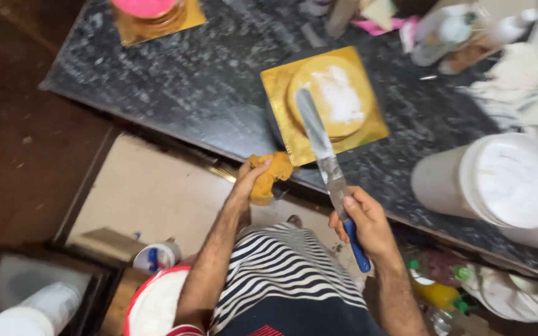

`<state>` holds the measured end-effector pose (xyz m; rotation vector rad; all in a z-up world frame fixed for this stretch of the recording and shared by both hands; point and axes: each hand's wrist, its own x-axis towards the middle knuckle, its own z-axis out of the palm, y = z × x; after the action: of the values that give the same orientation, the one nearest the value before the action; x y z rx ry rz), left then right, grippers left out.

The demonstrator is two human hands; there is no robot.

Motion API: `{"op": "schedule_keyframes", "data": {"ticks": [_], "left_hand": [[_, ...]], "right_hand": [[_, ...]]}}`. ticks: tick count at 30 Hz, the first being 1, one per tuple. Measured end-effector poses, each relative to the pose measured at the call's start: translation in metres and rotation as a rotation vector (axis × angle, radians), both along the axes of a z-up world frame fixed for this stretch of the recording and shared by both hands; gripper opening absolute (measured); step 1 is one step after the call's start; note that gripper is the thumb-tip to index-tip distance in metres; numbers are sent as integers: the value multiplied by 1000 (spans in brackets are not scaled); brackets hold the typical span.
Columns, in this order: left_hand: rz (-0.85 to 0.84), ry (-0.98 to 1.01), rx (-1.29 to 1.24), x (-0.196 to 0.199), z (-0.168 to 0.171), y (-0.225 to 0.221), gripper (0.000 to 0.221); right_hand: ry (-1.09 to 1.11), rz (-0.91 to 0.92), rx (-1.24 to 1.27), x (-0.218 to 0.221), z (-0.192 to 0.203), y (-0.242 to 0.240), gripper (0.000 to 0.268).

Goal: Trim cake layers and apply whipped cream frosting to the top of a cake.

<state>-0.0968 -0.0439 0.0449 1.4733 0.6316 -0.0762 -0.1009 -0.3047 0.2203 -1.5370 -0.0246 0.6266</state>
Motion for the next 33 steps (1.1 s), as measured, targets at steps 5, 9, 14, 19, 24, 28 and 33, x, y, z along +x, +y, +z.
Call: {"op": "schedule_keyframes", "data": {"ticks": [5,9,14,19,24,28,33], "left_hand": [[243,-314,-1122,-51,59,-22,55],[347,-475,-804,-49,41,-24,42],[457,-408,-717,-39,44,8,36],[518,-416,-694,-25,23,55,37],[461,-389,-748,-5,34,47,36],[585,-434,-597,13,-4,71,38],[713,-355,-595,11,-6,114,58]], "right_hand": [[-419,322,-490,-4,-85,80,33],[-715,521,-548,1,-134,105,42],[-591,560,-689,-16,-88,113,22],[-420,564,-717,-40,-56,93,22],[-360,506,-786,-46,-24,83,22],[-404,513,-851,-50,-24,56,19],[-247,478,-780,-43,-27,52,18]]}}
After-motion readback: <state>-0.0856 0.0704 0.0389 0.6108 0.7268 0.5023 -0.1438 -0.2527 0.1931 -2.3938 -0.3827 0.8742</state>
